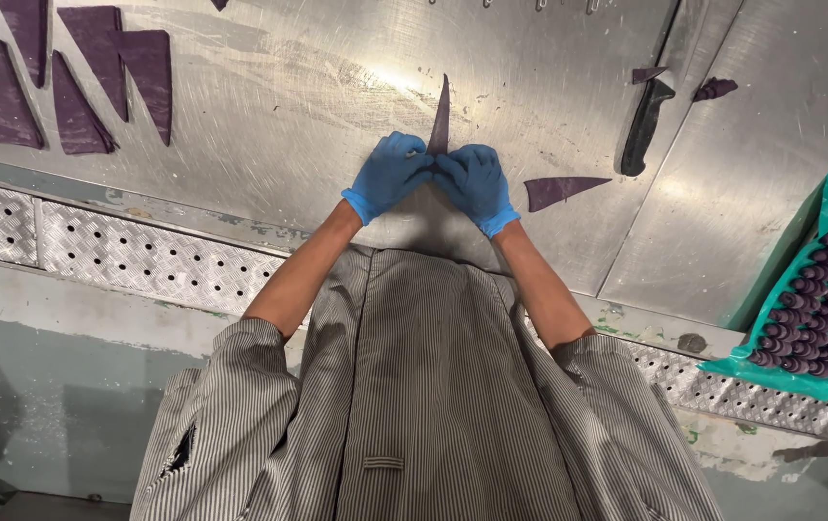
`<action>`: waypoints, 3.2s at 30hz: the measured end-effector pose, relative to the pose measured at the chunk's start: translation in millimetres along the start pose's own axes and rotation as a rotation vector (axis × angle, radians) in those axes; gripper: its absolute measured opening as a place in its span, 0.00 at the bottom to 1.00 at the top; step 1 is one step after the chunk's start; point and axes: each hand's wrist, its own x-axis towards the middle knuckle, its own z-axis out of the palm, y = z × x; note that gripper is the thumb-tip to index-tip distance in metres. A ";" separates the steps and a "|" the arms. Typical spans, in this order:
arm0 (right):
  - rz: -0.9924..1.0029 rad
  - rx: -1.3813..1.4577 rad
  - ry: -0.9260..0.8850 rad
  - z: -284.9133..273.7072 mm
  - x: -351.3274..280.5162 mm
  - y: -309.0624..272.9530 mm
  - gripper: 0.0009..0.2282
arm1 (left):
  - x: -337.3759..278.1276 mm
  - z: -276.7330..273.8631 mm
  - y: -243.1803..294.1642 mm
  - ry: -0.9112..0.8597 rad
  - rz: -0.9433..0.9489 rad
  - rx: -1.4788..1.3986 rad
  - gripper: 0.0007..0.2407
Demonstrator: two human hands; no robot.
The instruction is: Rolling triangular pieces of purple dough into a specific shape and placing them on a tray.
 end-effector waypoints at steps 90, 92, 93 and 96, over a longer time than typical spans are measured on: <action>0.628 0.994 0.272 -233.3 8.9 -103.3 0.29 | 37.7 -82.2 208.0 -0.191 -0.568 -1.558 0.21; 0.624 1.002 0.316 -239.8 -3.5 -95.0 0.28 | 43.3 -68.7 215.1 -0.178 -0.598 -1.559 0.22; 0.648 1.017 0.317 -239.9 -14.5 -90.0 0.28 | 44.4 -61.8 220.3 -0.171 -0.595 -1.507 0.20; 0.650 0.927 0.319 -251.3 -36.5 -77.1 0.28 | 47.0 -29.1 230.6 -0.196 -0.585 -1.485 0.19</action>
